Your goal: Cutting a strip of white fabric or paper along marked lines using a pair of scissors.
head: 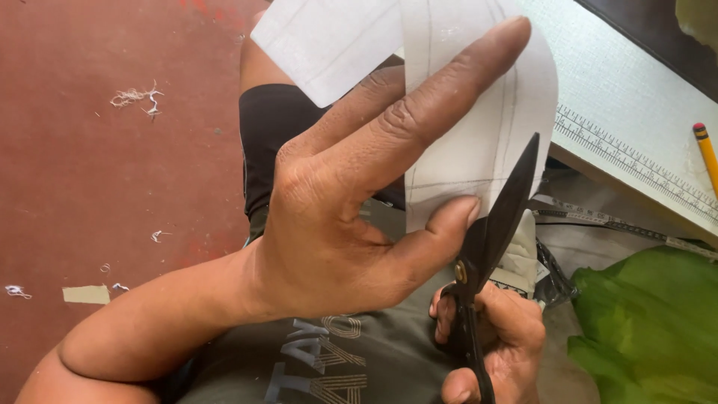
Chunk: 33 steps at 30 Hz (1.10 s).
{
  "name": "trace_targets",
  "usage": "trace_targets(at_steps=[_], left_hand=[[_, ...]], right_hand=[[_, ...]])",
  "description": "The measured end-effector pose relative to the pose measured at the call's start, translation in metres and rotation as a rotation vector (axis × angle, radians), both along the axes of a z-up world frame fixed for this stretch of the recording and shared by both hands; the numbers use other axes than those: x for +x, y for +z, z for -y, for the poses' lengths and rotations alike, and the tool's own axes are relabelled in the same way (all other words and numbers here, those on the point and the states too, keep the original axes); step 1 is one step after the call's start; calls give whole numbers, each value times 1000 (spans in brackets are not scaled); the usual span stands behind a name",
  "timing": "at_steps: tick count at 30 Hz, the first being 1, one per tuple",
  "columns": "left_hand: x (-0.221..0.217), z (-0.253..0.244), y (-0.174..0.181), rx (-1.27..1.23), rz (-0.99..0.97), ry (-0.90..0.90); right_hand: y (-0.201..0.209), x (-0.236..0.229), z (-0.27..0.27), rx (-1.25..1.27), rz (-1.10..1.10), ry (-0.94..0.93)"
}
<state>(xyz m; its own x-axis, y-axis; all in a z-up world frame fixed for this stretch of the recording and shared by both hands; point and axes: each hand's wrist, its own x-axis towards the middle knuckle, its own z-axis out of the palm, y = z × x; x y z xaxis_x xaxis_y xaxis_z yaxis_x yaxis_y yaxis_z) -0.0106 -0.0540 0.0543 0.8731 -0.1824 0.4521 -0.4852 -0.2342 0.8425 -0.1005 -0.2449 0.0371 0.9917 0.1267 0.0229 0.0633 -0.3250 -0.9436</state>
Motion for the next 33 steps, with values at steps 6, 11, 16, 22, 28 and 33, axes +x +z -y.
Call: trace_targets(at_steps=[6,11,16,22,28,33], left_hand=[[3,1,4,-20,-36,-3],[15,3,3,-31,-51,-3],[16,2,3,-35,-50,-4],[14,1,3,-40,-50,-10],[8,-1,5,-42,-48,-21],[4,-1,5,-44,-45,-28]], right_hand=[[-15,-5,15,-50,57,63],[-16,-8,12,-52,67,40],[-15,-5,10,-33,81,52],[-16,-6,11,-64,73,46],[-16,-7,10,-60,97,47],[-17,-7,10,-22,98,39]])
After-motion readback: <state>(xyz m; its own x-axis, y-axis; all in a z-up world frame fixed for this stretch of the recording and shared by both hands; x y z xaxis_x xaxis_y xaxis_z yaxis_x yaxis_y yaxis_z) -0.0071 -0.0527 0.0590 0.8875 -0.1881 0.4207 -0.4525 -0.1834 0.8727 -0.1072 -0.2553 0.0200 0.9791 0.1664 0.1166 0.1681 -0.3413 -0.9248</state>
